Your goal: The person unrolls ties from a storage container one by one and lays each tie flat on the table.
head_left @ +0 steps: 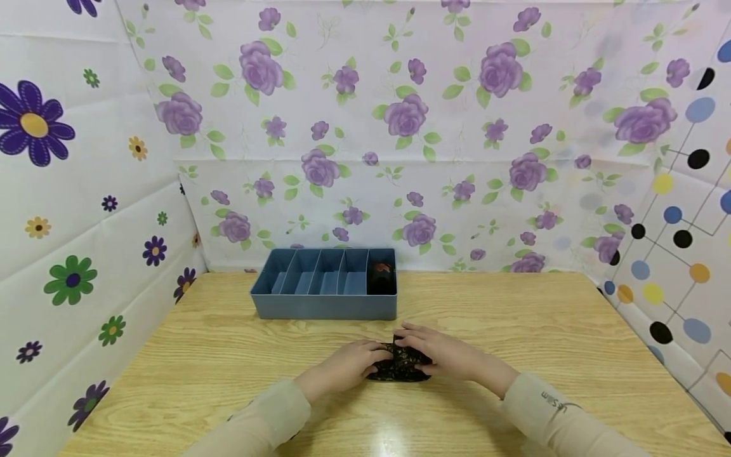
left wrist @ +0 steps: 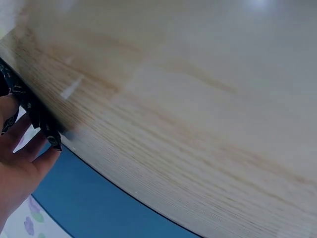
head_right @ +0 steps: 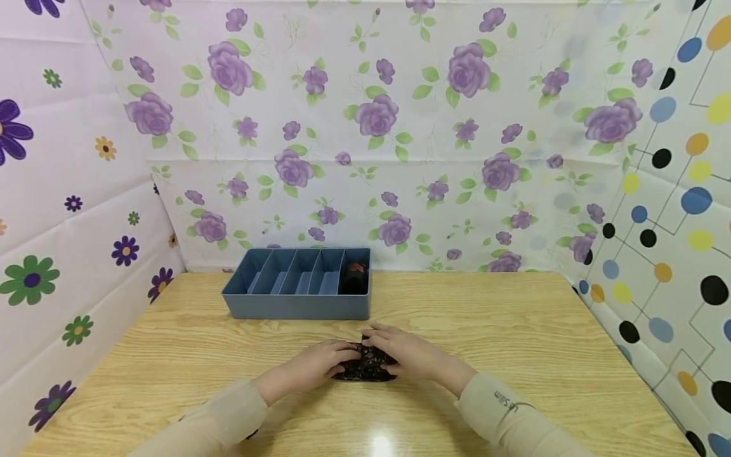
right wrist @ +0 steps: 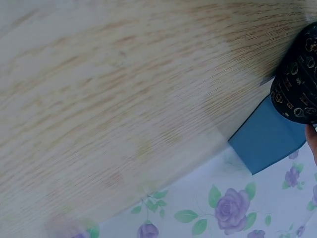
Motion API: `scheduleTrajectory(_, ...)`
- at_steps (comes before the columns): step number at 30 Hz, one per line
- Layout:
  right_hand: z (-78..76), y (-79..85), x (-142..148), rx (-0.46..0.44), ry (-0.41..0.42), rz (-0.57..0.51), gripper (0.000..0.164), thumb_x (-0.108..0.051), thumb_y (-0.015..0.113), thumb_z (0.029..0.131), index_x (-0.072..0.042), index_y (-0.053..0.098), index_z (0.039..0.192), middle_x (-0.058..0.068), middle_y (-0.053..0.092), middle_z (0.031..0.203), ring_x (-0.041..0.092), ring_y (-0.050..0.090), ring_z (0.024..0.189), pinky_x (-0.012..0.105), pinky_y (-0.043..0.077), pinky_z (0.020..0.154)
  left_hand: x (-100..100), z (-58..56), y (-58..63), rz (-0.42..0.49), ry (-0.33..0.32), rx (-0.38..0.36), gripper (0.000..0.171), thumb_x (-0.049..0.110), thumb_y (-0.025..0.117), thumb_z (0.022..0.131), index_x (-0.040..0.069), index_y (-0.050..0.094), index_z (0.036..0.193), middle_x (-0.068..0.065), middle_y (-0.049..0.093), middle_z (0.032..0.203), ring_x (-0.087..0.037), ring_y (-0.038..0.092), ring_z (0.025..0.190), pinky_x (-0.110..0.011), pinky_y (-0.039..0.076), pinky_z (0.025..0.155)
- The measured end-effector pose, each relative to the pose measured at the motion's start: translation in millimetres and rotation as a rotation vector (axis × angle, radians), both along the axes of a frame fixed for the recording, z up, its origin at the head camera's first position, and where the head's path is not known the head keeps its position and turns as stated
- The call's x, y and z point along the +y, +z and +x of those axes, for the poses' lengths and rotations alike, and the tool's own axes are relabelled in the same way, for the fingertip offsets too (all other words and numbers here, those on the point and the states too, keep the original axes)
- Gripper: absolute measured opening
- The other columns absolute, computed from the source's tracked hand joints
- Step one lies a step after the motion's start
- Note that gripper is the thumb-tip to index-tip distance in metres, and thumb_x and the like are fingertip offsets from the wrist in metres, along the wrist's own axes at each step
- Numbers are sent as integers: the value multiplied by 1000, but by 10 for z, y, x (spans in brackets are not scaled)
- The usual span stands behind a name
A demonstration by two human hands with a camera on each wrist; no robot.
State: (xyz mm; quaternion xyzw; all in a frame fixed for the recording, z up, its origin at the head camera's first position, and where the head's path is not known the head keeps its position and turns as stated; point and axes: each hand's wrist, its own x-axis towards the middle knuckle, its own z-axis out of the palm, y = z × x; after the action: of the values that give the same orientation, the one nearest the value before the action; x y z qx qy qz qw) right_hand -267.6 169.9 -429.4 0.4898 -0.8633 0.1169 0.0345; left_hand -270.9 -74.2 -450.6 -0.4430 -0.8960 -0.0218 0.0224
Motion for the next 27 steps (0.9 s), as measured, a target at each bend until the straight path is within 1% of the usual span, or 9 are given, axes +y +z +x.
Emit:
scheduleTrajectory(6,-12,11,44,74,44,15,58,-5,71,83,-7,47,136,18,42,142,34,43,130,43,47,99,16,4,3,-11,23,-16,37,13,61,92,23,57,128,0,58,129,-18,55,119,-32,47,100)
scheduleTrajectory(9,-25,22,58,80,51,37,57,-5,70,84,-8,48,136,20,43,140,33,47,126,42,49,96,33,9,16,-16,16,7,35,12,61,92,22,59,125,-1,57,131,-20,53,122,-33,46,101)
scheduleTrajectory(12,-27,38,67,69,49,47,53,-6,70,84,-9,50,133,20,43,140,33,48,126,42,50,95,50,16,28,-24,-11,50,33,11,62,91,20,62,122,-3,53,135,-22,48,128,-34,42,106)
scheduleTrajectory(14,-28,50,70,63,46,53,50,-7,70,84,-9,51,131,20,43,141,33,48,126,41,50,95,63,14,30,-18,-40,64,32,9,61,91,19,61,122,-3,51,137,-22,46,130,-34,40,108)
scheduleTrajectory(16,-25,60,76,55,42,56,49,-8,70,84,-9,52,129,19,43,142,33,48,126,41,50,95,71,16,36,-18,-73,70,35,7,60,91,18,60,124,-3,51,138,-21,47,129,-33,41,107)
scheduleTrajectory(17,-25,62,80,47,37,59,48,-8,71,84,-10,52,128,19,42,142,33,47,126,42,50,95,73,16,36,-20,-87,64,37,5,59,91,18,59,126,-4,50,139,-21,47,129,-33,42,106)
scheduleTrajectory(19,-23,69,86,27,24,63,47,-9,71,84,-10,52,127,17,41,144,32,46,127,41,50,95,74,12,29,-25,-103,24,43,1,57,92,19,56,131,-4,49,141,-21,47,129,-32,42,106)
scheduleTrajectory(24,-17,81,92,-33,-35,92,44,-19,70,86,-12,52,125,14,38,148,30,44,130,41,48,98,62,10,4,-45,-81,-87,54,-4,55,91,22,50,138,-4,43,146,-21,44,132,-31,41,107)
scheduleTrajectory(27,-19,92,89,-44,-58,94,39,-23,70,86,-12,51,120,15,37,148,30,45,129,42,47,98,57,1,11,-36,-84,-114,55,-5,56,89,22,51,137,-6,44,146,-22,44,132,-32,41,107)
